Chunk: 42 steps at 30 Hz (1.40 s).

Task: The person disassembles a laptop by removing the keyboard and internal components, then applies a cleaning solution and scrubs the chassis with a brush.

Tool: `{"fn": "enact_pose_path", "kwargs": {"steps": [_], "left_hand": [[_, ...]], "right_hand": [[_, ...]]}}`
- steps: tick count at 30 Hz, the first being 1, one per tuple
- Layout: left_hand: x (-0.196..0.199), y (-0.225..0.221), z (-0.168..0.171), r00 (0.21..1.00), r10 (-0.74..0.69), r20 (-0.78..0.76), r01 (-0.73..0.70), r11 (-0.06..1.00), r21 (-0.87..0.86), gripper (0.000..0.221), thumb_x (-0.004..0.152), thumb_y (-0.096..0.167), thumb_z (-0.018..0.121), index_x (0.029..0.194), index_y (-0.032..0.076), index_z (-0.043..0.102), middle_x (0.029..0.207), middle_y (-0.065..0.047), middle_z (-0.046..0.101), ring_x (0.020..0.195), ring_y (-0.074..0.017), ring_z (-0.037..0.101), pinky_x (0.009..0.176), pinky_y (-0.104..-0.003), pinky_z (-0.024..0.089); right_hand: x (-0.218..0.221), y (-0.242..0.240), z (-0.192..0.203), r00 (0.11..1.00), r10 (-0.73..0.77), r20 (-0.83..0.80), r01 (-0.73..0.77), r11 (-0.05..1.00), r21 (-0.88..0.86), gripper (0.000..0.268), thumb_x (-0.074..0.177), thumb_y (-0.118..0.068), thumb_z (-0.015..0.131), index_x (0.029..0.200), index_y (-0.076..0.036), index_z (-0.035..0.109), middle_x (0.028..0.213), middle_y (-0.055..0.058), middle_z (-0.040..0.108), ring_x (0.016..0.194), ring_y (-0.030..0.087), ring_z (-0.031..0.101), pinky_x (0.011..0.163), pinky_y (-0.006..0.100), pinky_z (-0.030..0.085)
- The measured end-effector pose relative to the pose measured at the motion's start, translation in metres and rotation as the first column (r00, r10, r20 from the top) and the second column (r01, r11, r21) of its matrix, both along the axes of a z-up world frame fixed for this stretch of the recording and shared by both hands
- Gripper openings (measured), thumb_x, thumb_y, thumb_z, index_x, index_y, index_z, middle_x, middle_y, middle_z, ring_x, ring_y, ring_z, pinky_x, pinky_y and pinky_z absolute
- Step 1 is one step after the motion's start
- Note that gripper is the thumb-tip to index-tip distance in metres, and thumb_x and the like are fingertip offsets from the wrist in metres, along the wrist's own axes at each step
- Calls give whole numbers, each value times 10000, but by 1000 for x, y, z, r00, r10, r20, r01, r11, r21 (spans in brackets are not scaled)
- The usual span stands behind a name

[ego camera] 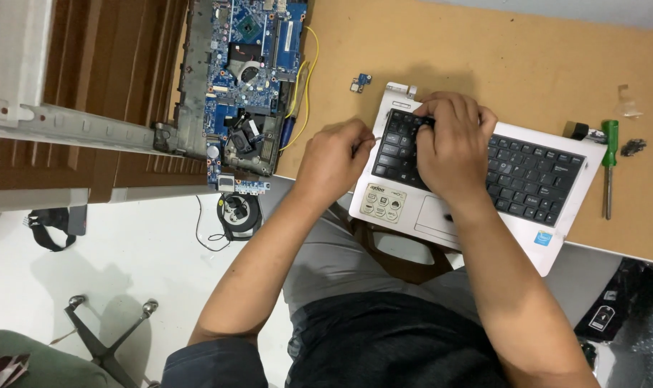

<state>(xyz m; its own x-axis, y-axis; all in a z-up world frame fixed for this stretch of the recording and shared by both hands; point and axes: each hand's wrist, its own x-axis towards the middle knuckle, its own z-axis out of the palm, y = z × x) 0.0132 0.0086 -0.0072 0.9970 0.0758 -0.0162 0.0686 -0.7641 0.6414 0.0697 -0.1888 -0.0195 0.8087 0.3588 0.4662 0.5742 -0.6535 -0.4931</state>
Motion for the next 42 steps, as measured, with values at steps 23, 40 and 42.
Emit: {"fn": "enact_pose_path", "kwargs": {"steps": [23,40,42], "left_hand": [[-38,-22,30,995,-71,-75,89,960,266,112,962,253,549,1009,169,606,802,-108,735,756,-384,742,704,-542,590],[-14,-4,26,950,-175,-258,228,954,193,162,891,364,636,986,234,620,788,-23,716,891,-360,740,777,-518,569],[-16,-2,23,966,-252,-63,258,912,318,150,893,333,647,955,200,618,687,-48,692,720,-357,740,656,-482,580]], "right_hand": [[-1,-2,3,995,-6,-100,6,1000,0,228,881,-7,581,1053,-152,615,1067,19,602,1133,223,533,987,420,261],[-2,-6,10,981,38,-190,-29,998,48,215,943,-89,611,1119,-175,699,1143,21,640,1193,218,517,1012,448,245],[0,-5,9,987,40,-158,-32,998,51,231,940,-80,595,1115,-178,710,1146,22,654,1185,208,529,1003,430,247]]}}
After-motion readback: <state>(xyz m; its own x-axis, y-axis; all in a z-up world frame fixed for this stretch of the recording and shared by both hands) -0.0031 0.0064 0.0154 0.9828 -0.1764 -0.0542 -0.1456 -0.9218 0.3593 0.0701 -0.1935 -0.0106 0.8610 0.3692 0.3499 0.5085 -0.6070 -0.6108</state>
